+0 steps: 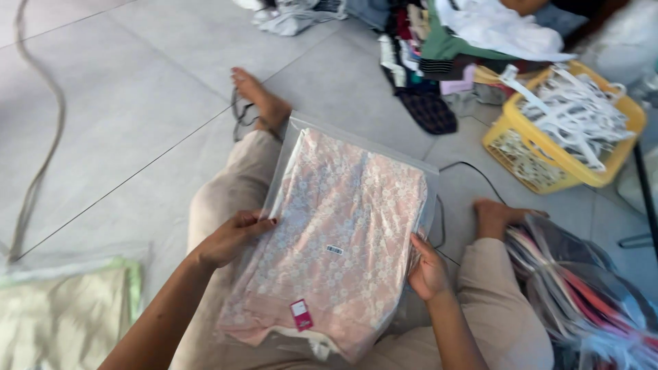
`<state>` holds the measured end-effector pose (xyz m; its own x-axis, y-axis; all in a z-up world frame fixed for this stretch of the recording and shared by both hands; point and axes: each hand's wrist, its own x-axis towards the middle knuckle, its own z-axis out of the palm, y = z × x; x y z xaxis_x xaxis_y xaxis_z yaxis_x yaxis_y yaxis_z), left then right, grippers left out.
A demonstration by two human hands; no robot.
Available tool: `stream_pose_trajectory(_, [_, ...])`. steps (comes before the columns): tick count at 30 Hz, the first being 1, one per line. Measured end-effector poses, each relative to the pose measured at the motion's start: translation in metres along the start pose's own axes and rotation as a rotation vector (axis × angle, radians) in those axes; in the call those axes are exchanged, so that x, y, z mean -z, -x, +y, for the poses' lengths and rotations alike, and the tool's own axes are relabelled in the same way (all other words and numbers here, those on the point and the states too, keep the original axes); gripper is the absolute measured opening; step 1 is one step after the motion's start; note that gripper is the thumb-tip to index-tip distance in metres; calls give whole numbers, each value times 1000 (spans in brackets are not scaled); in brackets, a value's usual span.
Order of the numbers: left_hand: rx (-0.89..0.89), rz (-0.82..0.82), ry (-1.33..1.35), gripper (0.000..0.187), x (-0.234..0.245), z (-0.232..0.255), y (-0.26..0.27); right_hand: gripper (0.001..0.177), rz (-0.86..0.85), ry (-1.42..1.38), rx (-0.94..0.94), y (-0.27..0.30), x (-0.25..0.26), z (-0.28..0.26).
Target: Bundling multiple packaged clothing items together using an elastic cord while sitting on the floor.
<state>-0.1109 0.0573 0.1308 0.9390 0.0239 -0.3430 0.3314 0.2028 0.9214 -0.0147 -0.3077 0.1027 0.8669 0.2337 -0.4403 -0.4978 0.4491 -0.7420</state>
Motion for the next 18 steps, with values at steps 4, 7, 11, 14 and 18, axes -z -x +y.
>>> stream_pose_trajectory(4, [44,-122,-195,17,-55,-9,-65,29,127,-40,52,-24,51,-13])
stream_pose_trajectory(7, [143,-144,-128,37,-75,-43,-117,40,225,-16,78,-34,80,-10])
stream_pose_trajectory(11, [238,-41,123,42,-65,-100,-160,43,311,65,82,-34,84,-12])
stream_pose_trajectory(14, [266,-17,133,37,-62,-104,-148,69,348,275,27,-2,26,-40])
stream_pose_trajectory(18, [263,-91,-5,37,-60,-85,-123,106,335,720,-120,-10,40,-38])
